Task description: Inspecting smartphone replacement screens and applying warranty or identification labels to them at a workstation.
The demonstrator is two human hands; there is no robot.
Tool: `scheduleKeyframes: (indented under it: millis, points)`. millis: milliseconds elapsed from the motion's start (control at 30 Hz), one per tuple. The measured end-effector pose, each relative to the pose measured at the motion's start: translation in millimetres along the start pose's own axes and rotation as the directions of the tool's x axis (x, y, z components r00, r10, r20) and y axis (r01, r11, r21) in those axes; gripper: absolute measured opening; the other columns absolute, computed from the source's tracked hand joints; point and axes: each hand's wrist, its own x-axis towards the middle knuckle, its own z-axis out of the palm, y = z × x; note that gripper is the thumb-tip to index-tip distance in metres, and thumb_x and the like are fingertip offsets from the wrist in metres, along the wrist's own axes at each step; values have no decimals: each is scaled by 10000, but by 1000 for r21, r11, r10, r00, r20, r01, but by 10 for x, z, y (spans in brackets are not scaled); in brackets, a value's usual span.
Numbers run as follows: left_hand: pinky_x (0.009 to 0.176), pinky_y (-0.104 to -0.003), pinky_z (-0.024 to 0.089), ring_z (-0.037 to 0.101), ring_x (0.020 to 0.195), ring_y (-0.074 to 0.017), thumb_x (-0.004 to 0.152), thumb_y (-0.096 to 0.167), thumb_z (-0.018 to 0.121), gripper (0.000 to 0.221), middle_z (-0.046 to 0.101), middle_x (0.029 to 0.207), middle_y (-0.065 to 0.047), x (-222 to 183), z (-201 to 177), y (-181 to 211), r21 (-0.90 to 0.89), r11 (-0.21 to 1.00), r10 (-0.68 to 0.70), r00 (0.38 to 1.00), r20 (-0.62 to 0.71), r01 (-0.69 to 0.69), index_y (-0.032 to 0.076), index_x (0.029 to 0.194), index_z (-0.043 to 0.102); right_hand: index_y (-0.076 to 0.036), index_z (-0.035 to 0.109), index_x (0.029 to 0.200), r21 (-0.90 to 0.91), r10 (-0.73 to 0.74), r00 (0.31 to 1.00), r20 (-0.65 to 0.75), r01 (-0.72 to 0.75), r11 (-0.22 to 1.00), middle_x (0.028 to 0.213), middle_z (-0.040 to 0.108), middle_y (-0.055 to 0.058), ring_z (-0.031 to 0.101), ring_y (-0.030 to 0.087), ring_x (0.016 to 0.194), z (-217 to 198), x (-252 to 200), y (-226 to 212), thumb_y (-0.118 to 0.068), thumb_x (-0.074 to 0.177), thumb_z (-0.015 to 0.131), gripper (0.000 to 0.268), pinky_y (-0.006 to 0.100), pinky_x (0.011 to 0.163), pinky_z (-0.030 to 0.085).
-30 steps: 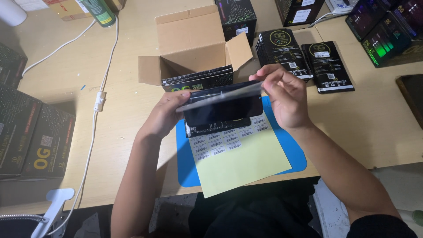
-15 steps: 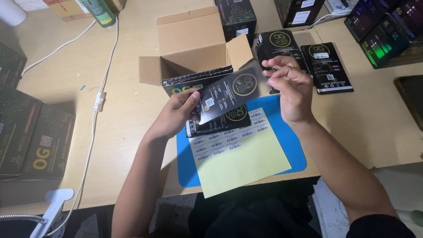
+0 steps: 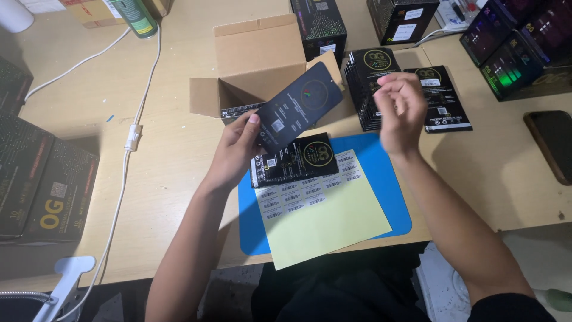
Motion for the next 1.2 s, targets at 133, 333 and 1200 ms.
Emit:
scheduleKeyframes:
  millis: [133, 333, 1200]
  points:
    - [782, -436, 675, 703, 818, -237, 1112, 248, 369, 455, 631, 878, -149, 1, 118, -268, -48, 998, 33, 999, 5, -33, -79, 1344, 584, -66, 702, 985, -197, -370, 910, 185, 403, 894, 1137, 572, 131, 553, 323, 1157, 221, -177, -234, -173, 910, 673, 134, 423, 1025, 412]
    - [913, -505, 629, 712, 1045, -307, 1126, 273, 339, 471, 681, 1140, -224, -86, 338, -328, -153, 981, 124, 991, 41, -117, 7, 1476, 511, -266, 747, 1257, -235, -525, 743, 415, 645, 727, 1485, 461, 149, 367, 358, 1449, 511, -471, -302, -391, 899, 638, 395, 509, 1222, 176]
    - [865, -394, 664, 668, 1184, -303, 1050, 374, 487, 538, 638, 1244, -181, -210, 409, -252, -304, 952, 56, 997, 61, -35, 5, 1442, 491, -19, 571, 1375, -89, -111, 971, 210, 132, 987, 1438, 546, 146, 515, 288, 1391, -162, 225, -33, -648, 1097, 101, 833, 468, 1178, 415]
